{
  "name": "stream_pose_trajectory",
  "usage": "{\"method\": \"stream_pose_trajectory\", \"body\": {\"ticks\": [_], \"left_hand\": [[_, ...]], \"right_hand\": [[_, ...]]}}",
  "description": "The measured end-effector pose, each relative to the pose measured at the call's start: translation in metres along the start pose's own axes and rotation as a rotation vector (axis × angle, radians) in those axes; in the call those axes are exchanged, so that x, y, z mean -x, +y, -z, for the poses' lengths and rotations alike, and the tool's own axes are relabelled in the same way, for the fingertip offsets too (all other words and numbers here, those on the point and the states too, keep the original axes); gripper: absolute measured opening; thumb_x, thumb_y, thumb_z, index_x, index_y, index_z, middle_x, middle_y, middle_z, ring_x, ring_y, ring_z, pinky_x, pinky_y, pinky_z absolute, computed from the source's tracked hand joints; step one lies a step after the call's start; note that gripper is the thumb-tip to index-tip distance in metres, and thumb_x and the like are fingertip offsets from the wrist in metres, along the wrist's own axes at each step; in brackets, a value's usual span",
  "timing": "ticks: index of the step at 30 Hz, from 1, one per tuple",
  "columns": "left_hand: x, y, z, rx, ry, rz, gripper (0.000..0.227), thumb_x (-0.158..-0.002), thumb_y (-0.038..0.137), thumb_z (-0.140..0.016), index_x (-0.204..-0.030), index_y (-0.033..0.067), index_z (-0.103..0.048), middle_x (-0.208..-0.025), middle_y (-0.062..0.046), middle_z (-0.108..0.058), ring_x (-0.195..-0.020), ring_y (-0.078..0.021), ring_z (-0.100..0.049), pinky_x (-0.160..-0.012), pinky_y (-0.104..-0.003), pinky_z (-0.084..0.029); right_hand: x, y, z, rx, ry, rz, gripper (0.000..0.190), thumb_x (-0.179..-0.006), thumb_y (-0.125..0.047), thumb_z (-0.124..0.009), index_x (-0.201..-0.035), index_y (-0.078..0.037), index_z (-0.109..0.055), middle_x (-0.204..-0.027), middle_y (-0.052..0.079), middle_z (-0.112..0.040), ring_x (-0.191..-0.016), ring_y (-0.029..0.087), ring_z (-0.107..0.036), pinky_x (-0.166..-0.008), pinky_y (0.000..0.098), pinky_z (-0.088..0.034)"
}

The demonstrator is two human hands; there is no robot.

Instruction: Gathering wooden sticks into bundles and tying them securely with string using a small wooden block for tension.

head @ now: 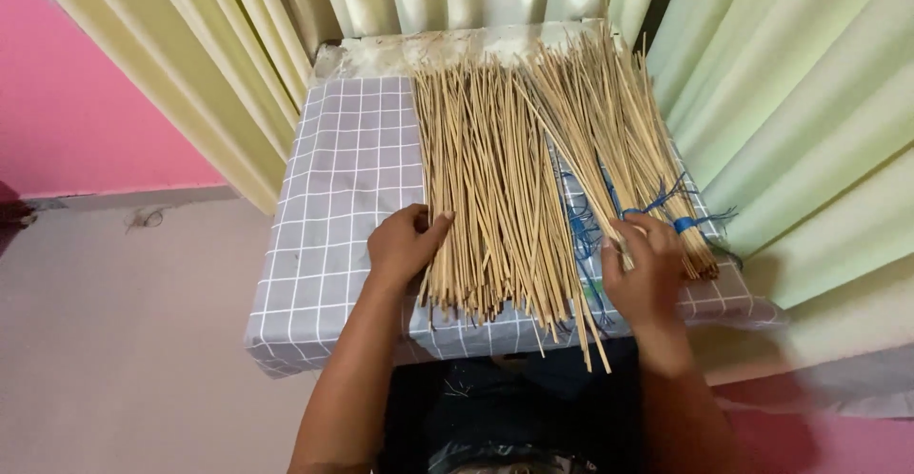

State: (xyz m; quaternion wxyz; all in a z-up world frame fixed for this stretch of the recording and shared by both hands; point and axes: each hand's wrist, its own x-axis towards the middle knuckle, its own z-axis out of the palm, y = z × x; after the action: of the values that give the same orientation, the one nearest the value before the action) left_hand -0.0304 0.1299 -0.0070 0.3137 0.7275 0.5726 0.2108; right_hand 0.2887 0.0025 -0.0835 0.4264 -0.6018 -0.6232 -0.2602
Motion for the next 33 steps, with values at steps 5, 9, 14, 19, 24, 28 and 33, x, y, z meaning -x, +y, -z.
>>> {"method": "stream_pose_trajectory", "body": {"ticks": [5,9,14,19,24,28,33], "left_hand": [[-0.012,-0.025,-0.009,-0.02,0.006,-0.009,0.053,-0.093,0.048,-0.054,-0.122,0.0084,-0.074,-0.108,-0.016,-0.077,-0.111,-0.045,-0.069,-0.094,-0.054,-0.052],[0.007,0.002,0.007,0.102,-0.017,0.001,0.065,-0.087,0.056,-0.066,-0.117,-0.0012,-0.076,-0.102,-0.024,-0.077,-0.106,-0.0493,-0.07,-0.091,-0.053,-0.052],[-0.017,-0.033,-0.01,0.196,-0.041,0.001,0.041,-0.087,0.04,-0.069,-0.107,0.0055,-0.078,-0.087,-0.015,-0.077,-0.093,-0.0378,-0.073,-0.085,-0.046,-0.053],[-0.024,-0.05,-0.019,0.469,0.022,0.021,0.027,-0.088,0.029,-0.071,-0.095,0.0049,-0.079,-0.078,-0.013,-0.073,-0.08,-0.0267,-0.068,-0.075,-0.041,-0.052],[-0.013,-0.034,-0.008,0.632,-0.009,0.067,0.021,-0.091,0.019,-0.061,-0.089,0.0001,-0.071,-0.072,-0.016,-0.064,-0.072,-0.0283,-0.06,-0.07,-0.039,-0.049],[-0.013,-0.03,-0.001,0.718,-0.012,0.131,0.033,-0.093,0.017,-0.055,-0.114,-0.0036,-0.07,-0.085,-0.021,-0.071,-0.081,-0.0315,-0.066,-0.079,-0.045,-0.054],[-0.05,-0.07,-0.021,0.65,-0.022,0.141,0.033,-0.094,0.024,-0.059,-0.113,0.0009,-0.071,-0.083,-0.018,-0.074,-0.074,-0.0275,-0.069,-0.074,-0.041,-0.057]], "right_hand": [[-0.001,-0.004,0.007,-0.065,-0.068,-0.065,0.022,-0.092,-0.011,-0.075,-0.114,-0.007,-0.074,-0.113,0.015,-0.065,-0.104,0.04,-0.067,-0.092,0.0529,-0.051],[0.002,-0.001,0.005,-0.112,-0.087,-0.105,0.02,-0.094,-0.013,-0.074,-0.114,-0.008,-0.074,-0.113,0.013,-0.064,-0.105,0.04,-0.067,-0.091,0.0532,-0.05],[0.006,0.002,0.003,-0.076,-0.06,-0.096,0.022,-0.091,-0.015,-0.077,-0.113,-0.011,-0.075,-0.114,0.012,-0.065,-0.106,0.036,-0.067,-0.093,0.0499,-0.05],[0.005,-0.004,0.008,-0.103,-0.067,-0.136,0.018,-0.093,-0.011,-0.075,-0.112,-0.009,-0.075,-0.112,0.012,-0.064,-0.105,0.038,-0.066,-0.093,0.0502,-0.05],[0.003,-0.007,0.012,-0.135,-0.086,-0.175,0.018,-0.095,-0.012,-0.073,-0.113,-0.009,-0.075,-0.114,0.012,-0.064,-0.105,0.036,-0.066,-0.092,0.0485,-0.05],[0.003,-0.007,0.012,-0.131,-0.096,-0.169,0.02,-0.095,-0.012,-0.073,-0.115,-0.01,-0.074,-0.115,0.012,-0.064,-0.105,0.036,-0.067,-0.092,0.0486,-0.051],[0.006,-0.002,0.008,-0.121,-0.088,-0.156,0.019,-0.094,-0.012,-0.074,-0.113,-0.009,-0.074,-0.112,0.011,-0.065,-0.105,0.037,-0.067,-0.092,0.049,-0.05]]}}
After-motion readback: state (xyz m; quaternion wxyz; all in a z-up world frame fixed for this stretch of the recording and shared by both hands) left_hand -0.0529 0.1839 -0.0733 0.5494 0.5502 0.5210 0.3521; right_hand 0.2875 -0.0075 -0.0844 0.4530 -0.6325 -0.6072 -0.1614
